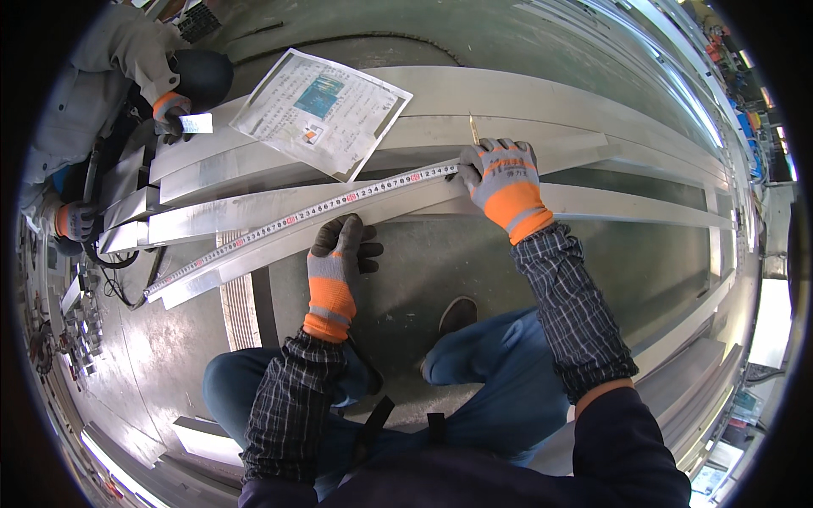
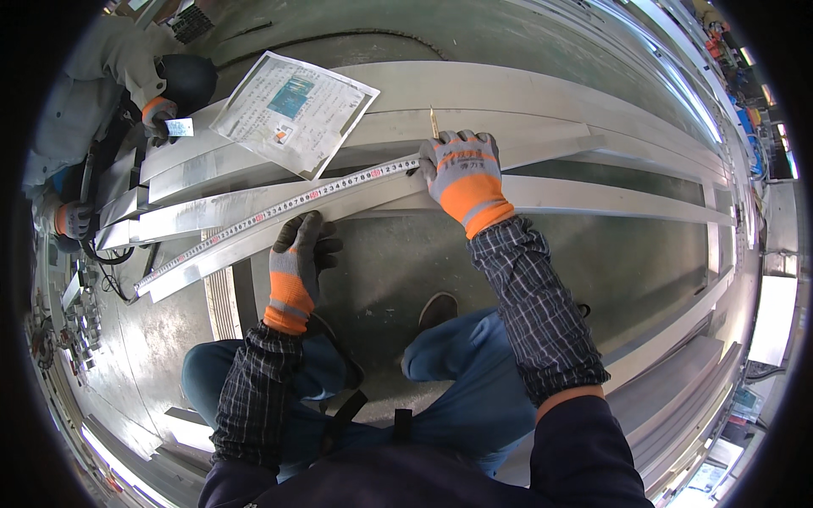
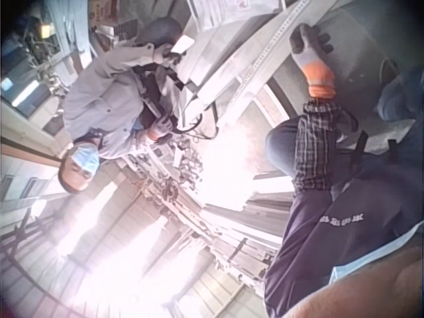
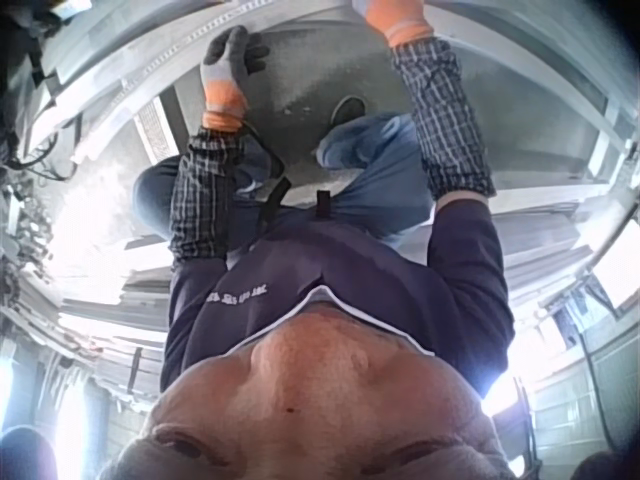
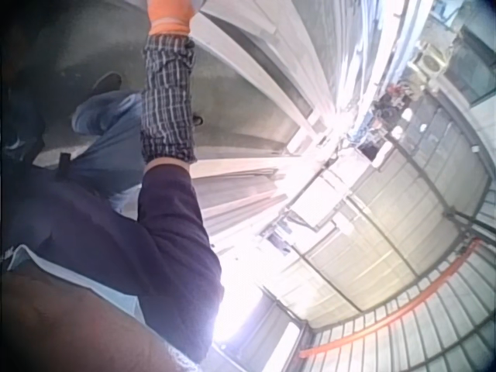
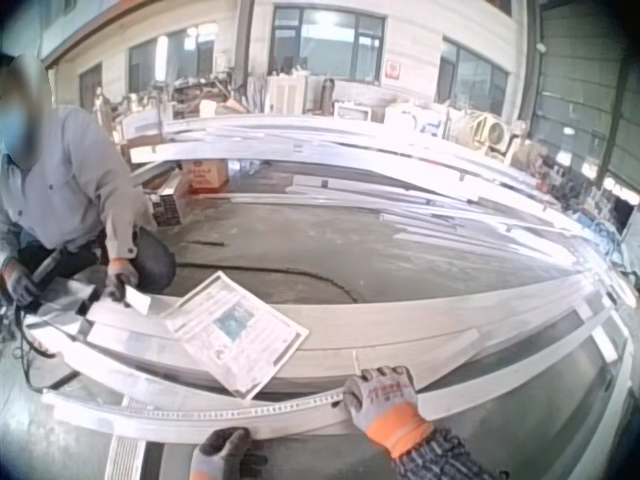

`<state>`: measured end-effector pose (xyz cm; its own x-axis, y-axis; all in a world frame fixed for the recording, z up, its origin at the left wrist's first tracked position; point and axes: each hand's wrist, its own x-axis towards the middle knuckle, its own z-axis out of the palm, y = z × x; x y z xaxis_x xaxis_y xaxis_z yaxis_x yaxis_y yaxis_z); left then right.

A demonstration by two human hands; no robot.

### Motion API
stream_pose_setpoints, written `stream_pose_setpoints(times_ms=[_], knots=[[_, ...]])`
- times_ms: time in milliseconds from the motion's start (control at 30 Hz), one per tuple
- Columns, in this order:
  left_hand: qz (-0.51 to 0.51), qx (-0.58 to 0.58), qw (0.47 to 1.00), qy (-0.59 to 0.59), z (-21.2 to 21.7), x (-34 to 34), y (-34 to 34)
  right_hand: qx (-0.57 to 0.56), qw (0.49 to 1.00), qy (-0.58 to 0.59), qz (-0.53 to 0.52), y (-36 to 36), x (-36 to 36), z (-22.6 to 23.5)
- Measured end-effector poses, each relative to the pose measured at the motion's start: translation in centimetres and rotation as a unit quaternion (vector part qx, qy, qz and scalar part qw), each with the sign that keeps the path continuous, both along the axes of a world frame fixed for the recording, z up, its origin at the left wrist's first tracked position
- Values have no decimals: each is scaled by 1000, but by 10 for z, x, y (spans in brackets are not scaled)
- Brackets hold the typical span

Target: The person measures and marks a long aluminum profile using a tape measure and a pencil while sitting on the floor. After marking, the person stands up, carries the profile through the workshop, and places it on a pile of similar profiles.

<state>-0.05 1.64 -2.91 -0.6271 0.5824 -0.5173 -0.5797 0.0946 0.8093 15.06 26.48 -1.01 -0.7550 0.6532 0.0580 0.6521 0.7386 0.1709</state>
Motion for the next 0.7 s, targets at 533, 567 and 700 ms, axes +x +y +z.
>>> stream_pose_setpoints(times_ms=[533, 567, 700], knots=[[-3, -2, 1000, -13, 7, 0, 3, 27, 998, 40, 27, -6, 1, 2], [-3, -2, 1000, -14, 7, 1, 3, 26, 999, 38, 26, -6, 0, 2], [-3, -8, 1000, -19, 7, 2, 6, 11, 1000, 27, 11, -6, 1, 5]])
